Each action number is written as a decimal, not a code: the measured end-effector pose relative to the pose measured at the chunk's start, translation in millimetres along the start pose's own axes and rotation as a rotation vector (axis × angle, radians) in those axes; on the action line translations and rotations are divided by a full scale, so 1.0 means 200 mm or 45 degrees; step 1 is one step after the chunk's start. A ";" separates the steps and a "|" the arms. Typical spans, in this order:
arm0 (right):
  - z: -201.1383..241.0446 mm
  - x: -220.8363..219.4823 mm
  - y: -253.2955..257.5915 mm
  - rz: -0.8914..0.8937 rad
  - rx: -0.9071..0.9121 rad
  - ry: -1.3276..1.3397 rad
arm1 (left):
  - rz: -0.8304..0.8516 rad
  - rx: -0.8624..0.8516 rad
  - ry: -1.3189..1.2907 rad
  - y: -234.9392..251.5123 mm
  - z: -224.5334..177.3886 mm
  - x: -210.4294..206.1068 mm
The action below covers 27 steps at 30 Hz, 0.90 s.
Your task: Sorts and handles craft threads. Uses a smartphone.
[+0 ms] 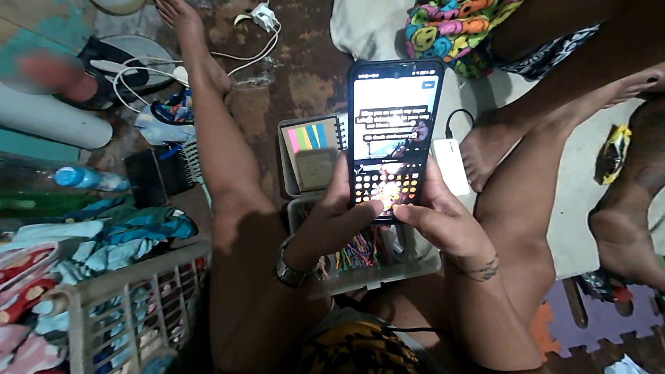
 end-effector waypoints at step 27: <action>0.05 0.09 -0.01 -0.286 0.119 0.246 | 0.099 0.223 -0.096 -0.03 0.10 -0.03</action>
Point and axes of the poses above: each hand's wrist, its own y-axis towards the middle knuckle, its own x-axis out of the back of the hand, z = x × y, the point moved 6 cm from there along y, towards the middle knuckle, and after that the axes turned 14 degrees about -x, right-handed, at the moved point
